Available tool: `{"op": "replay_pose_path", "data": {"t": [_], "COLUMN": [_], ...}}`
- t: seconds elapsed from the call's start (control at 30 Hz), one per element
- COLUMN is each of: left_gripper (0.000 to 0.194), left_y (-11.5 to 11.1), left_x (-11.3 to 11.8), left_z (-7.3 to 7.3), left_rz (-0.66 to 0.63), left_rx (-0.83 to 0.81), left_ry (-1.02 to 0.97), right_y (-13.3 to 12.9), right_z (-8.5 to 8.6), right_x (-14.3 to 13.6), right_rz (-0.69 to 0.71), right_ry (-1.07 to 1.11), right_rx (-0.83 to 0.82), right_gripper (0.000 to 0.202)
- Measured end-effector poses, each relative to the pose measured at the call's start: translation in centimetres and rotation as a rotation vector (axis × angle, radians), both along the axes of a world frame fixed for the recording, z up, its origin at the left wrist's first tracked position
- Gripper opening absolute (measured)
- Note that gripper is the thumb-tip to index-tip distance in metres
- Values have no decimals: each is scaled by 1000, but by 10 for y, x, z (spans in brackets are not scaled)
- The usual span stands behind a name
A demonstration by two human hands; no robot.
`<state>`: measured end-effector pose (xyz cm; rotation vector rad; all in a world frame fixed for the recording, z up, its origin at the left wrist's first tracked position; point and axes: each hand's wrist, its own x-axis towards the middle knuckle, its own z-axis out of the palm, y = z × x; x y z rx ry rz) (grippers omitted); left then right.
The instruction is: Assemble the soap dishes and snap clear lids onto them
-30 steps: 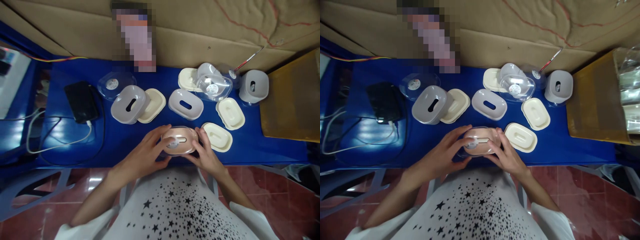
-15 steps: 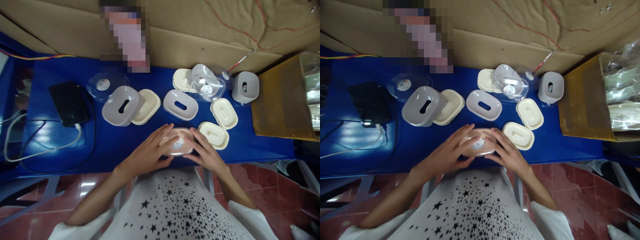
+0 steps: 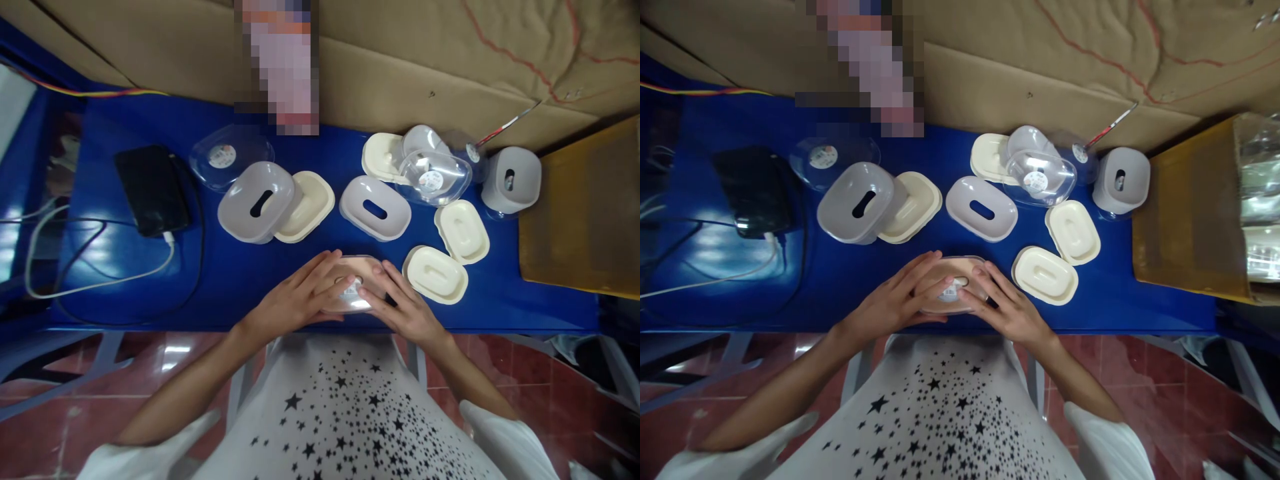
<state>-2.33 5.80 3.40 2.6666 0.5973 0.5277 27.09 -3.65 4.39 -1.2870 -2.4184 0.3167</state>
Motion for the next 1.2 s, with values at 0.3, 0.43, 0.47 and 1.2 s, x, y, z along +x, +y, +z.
{"op": "replay_pose_path", "data": {"t": [0.3, 0.43, 0.47, 1.2], "left_gripper": [80, 78, 79, 35], "left_y": [5, 12, 13, -45], "left_x": [9, 14, 16, 34], "left_z": [2, 15, 17, -4], "left_rz": [51, 193, 238, -12], "left_rx": [-102, -5, 33, 51], "left_ry": [-41, 45, 57, 40], "right_y": [13, 9, 4, 129], "right_z": [-2, 8, 11, 10], "right_x": [-1, 23, 29, 108], "right_rz": [-24, -192, -274, -490], "right_ry": [-18, -91, -110, -298], "right_rx": [-18, -26, -12, 118], "right_gripper": [91, 87, 84, 90]}}
